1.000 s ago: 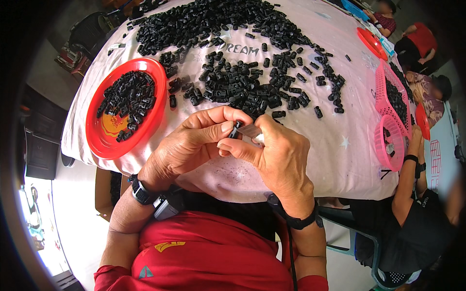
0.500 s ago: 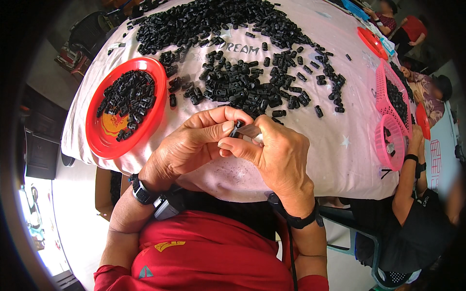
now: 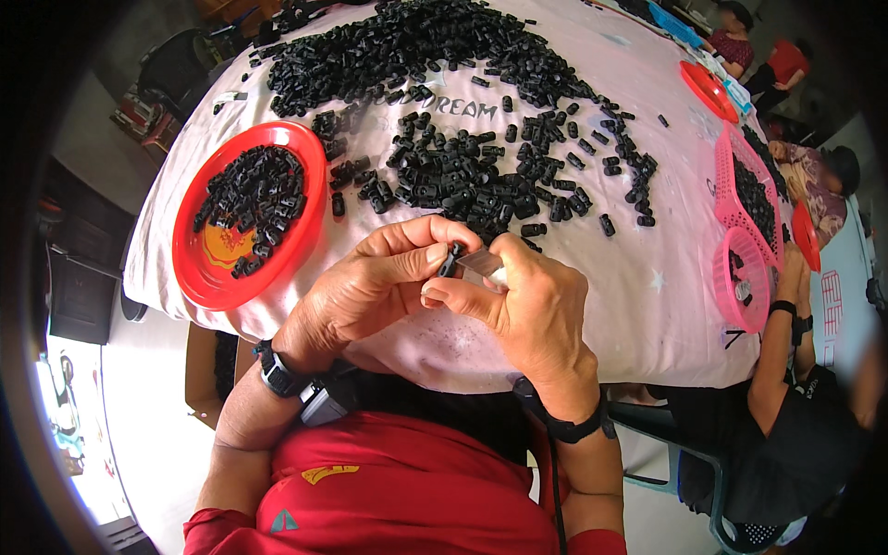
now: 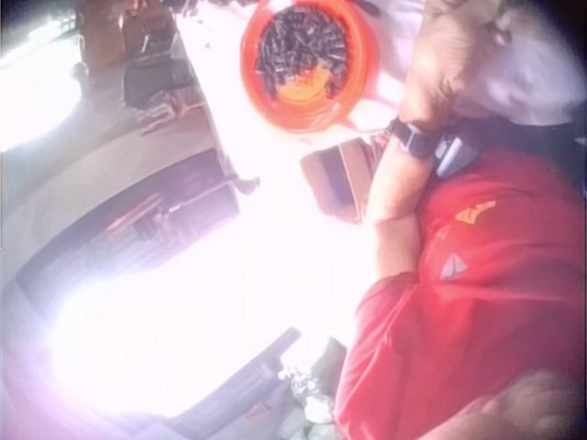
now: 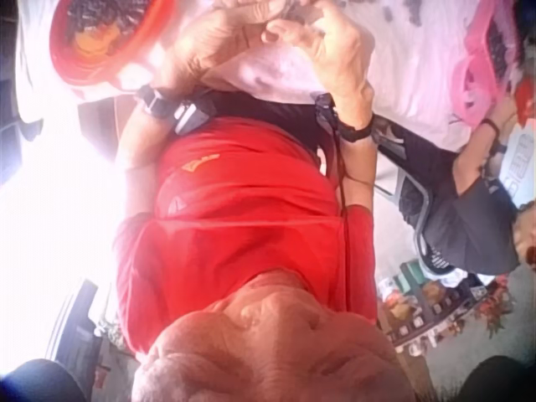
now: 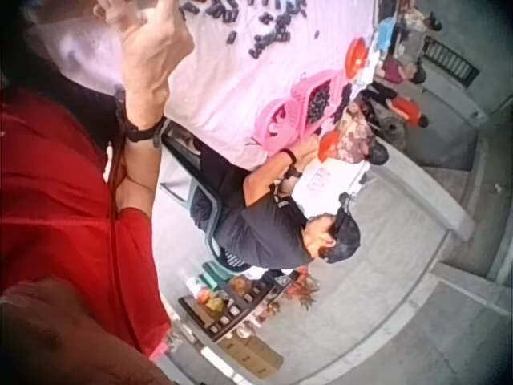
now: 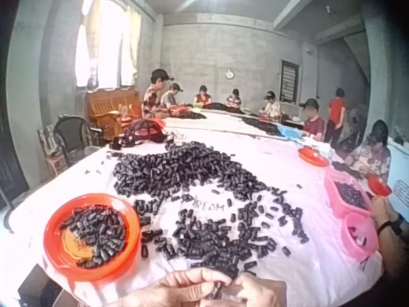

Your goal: Assembling small black plastic components by hand at a production table.

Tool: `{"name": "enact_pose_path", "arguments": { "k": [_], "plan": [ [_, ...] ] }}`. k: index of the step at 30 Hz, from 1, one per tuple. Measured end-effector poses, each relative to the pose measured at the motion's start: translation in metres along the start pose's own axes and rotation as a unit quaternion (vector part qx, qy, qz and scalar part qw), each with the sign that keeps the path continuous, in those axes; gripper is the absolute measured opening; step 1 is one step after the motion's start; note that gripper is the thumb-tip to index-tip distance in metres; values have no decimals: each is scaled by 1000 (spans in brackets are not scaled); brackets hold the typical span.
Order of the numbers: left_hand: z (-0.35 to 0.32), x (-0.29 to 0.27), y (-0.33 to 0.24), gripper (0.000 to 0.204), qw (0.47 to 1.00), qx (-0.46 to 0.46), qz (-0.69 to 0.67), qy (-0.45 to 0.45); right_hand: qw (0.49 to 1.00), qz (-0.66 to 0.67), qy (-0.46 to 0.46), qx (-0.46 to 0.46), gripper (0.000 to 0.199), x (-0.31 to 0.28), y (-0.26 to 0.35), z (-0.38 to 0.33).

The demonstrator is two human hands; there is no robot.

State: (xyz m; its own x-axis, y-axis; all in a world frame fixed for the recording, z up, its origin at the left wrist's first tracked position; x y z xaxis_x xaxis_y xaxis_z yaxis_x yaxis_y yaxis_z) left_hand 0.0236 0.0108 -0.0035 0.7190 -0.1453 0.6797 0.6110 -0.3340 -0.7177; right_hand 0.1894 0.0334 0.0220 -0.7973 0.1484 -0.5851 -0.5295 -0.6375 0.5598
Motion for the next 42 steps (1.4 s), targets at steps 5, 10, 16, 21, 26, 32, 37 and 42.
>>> {"name": "enact_pose_path", "arguments": {
  "k": [5, 10, 16, 21, 26, 32, 37, 42],
  "plan": [
    [1, -2, -1, 27, 1000, 9, 16, 6, 1000, -4, 0, -13, 55, 2, -2, 1],
    [1, -5, -2, 30, 1000, 2, 17, 6, 1000, -10, 8, -14, 53, 4, -5, -1],
    [0, -3, -8, 32, 998, -6, -49, 31, 984, 178, -2, 24, 32, -1, -2, 0],
    [1, -3, -5, 29, 999, -17, -26, 17, 944, 312, 57, 86, 24, 3, -2, 2],
    [5, -6, -4, 26, 1000, -19, -22, 6, 937, 331, 57, 94, 22, 4, -7, -2],
    [-4, -4, -18, 24, 999, -13, 41, 0, 941, 317, 49, 109, 15, 4, -3, 0],
    [-26, 33, -48, 24, 955, 229, 190, -15, 960, 230, -90, 131, 9, -9, -7, 4],
    [-75, 96, -71, 18, 907, 293, 164, 255, 956, 229, -62, 171, 10, 12, -18, 4]
  ]
}}
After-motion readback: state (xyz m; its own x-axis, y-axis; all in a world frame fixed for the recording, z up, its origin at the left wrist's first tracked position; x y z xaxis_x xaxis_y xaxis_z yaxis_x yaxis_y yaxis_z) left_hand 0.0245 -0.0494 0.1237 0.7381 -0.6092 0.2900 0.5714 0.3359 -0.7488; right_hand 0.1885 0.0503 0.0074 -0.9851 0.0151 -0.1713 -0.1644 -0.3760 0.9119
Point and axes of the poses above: each hand's wrist, its own z-axis towards the middle knuckle, its own x-axis out of the palm, y = z × x, the point moved 2 cm from there along z, towards the middle knuckle, and after that the axes turned 9 degrees about -y, right-handed, at the moved point
